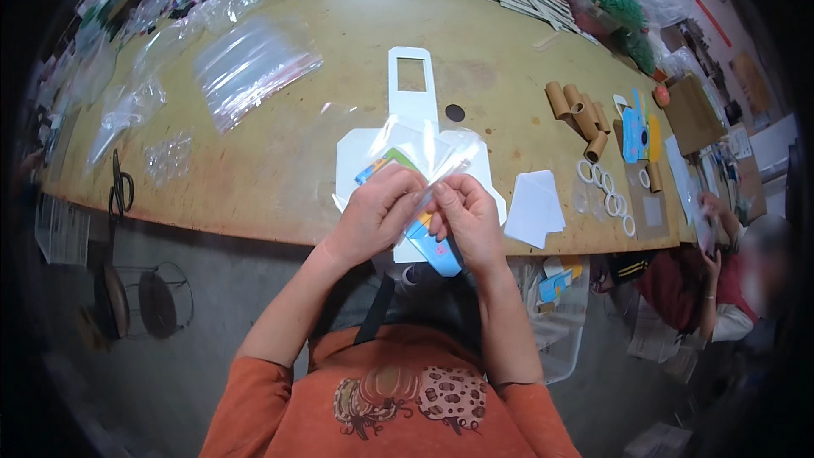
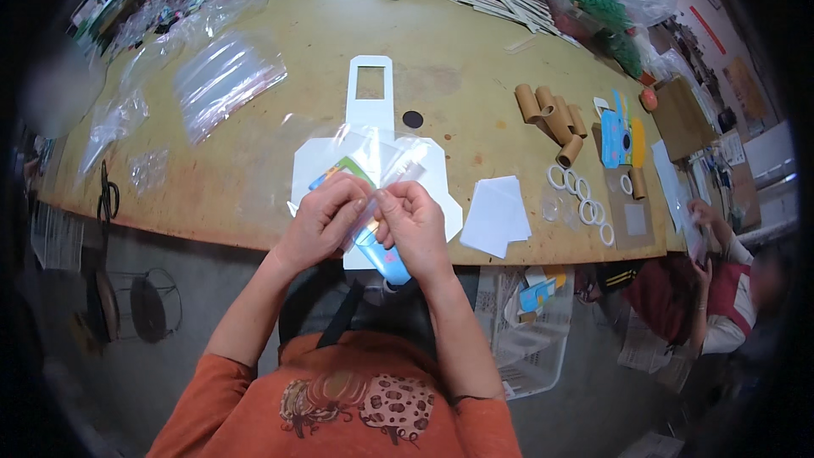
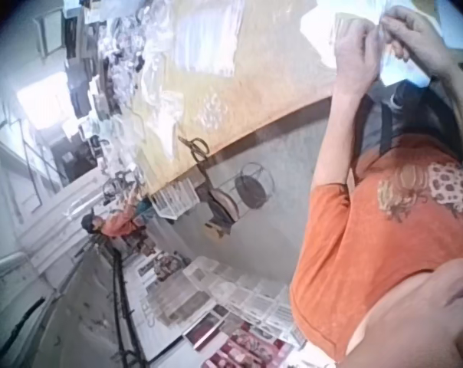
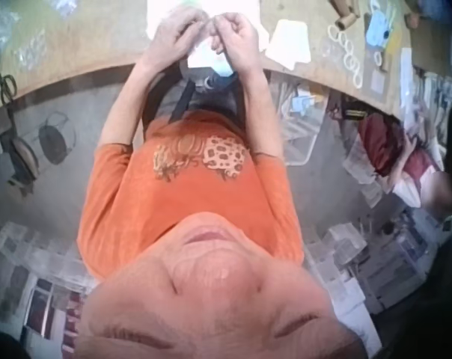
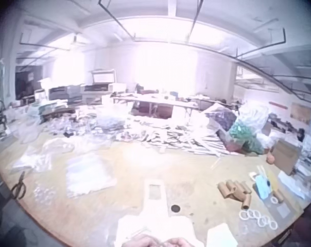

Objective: The person assembles a small paper craft by inserting a printed card, a white foam pad, and a cardboard tube into a clear plastic bag. They repeatedly open and close the bag to fit the items, then place the finished package into a white basket.

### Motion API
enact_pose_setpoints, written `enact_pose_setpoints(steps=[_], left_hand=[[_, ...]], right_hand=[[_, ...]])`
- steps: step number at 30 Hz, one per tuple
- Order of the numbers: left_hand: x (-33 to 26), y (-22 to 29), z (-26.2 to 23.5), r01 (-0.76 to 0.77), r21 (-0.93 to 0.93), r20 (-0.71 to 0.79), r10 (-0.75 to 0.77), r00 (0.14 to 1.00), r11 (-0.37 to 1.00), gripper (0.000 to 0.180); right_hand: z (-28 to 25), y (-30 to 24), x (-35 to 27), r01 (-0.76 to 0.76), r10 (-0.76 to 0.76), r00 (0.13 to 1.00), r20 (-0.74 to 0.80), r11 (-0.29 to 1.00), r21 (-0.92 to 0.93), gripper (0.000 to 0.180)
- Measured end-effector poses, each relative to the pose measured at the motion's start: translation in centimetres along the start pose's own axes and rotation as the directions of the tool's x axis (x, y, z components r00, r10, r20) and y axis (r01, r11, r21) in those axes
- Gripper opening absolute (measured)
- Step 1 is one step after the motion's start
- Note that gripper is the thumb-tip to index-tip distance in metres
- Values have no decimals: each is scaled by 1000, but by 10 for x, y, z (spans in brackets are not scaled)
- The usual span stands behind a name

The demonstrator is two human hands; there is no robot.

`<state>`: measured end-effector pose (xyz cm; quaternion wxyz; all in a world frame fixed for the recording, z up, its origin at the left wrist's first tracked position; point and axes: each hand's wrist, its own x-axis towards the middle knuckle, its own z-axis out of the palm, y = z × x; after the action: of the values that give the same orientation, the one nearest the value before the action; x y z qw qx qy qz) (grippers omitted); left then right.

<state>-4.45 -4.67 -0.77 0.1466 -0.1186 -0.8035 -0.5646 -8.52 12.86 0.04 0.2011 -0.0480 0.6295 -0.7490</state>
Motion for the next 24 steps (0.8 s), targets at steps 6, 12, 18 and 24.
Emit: enact_pose_setpoints(steps=[6,12,18,24], left_hand=[[-7,4,-5,-112,388,-78,153,985,915,7],[-10,26,6,64,127,-111,-50,993,990,15],[-13,12,2,77,102,-56,-72,996,992,7],[-12,2,10,218,171,-299,-160,941,961,9]], right_hand=[[1,4,1,-44,47,996,72,998,-42,16],[-3,20,-2,54,-54,996,66,999,-3,10],[2,15,-5,60,-59,997,50,998,-14,10],[2,18,-9,77,-69,995,69,988,-133,12]])
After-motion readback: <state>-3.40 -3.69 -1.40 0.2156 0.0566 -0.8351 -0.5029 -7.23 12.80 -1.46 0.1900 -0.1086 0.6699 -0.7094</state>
